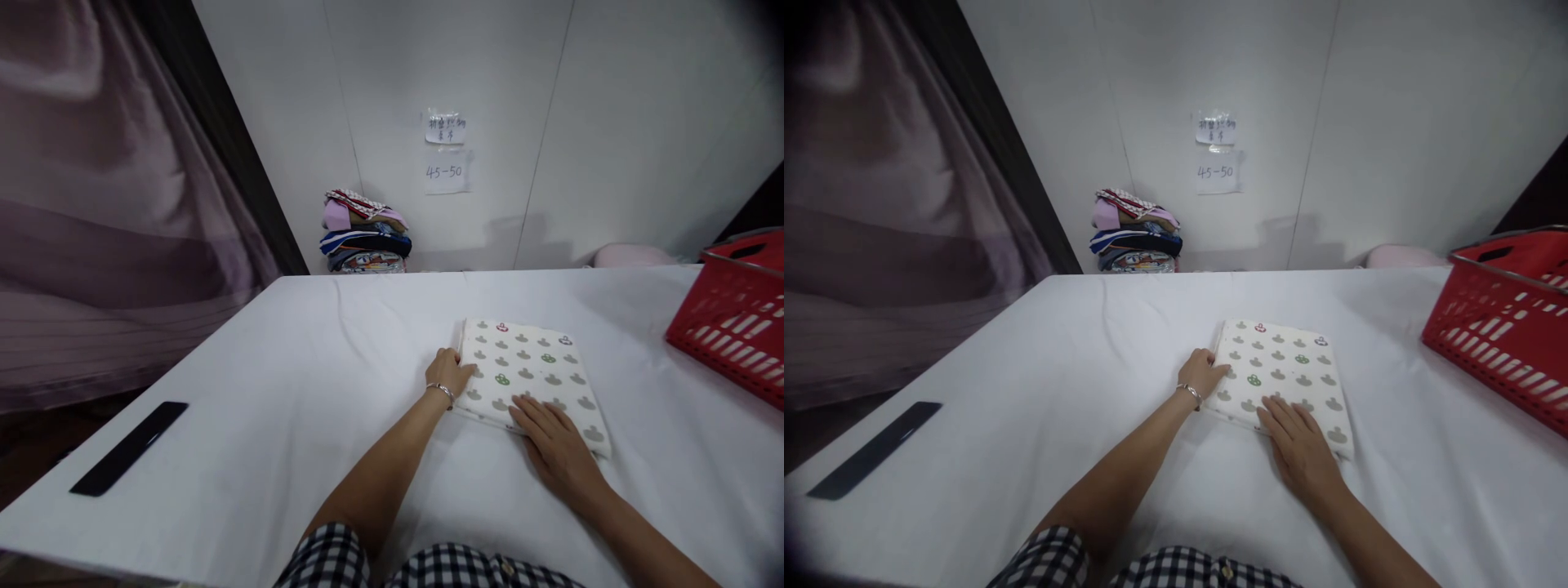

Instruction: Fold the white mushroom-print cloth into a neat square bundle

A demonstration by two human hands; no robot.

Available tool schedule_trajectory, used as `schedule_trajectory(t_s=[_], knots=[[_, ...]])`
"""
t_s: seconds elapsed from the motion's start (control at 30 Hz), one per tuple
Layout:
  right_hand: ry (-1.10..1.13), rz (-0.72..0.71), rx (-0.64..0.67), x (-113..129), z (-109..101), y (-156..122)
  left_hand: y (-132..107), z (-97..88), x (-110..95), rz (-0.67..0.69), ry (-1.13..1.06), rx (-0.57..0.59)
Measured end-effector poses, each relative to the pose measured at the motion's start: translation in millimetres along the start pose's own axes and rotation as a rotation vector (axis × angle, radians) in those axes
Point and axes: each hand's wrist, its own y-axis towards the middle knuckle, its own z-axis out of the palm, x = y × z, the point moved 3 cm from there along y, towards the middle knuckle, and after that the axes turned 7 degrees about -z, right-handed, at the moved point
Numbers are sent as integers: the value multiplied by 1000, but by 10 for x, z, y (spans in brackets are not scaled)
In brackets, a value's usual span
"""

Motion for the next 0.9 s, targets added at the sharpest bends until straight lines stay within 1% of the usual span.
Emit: schedule_trajectory(t_s=[0.1, 0.23, 0.3, 0.57, 0.7, 0.77, 0.9], knots=[[-16, 2, 3, 5, -6, 6, 23, 14, -1, -4, 20, 28], [-18, -3, 8, 2, 5, 5, 35, 22, 24, 9, -3, -33], [-16, -11, 7, -3, 14, 0, 48, 39, 58, -12, -24, -38], [3, -1, 5, -10, 21, -5, 157, 97, 130, -77, -118, 13], [8, 3, 13, -9, 22, -4, 171, 119, 169, -138, -212, 97], [6, 0, 22, -10, 27, -6, 173, 109, 176, -148, -222, 118], [19, 11, 15, -10, 31, -4, 204, 39, 122, -105, -178, 66]])
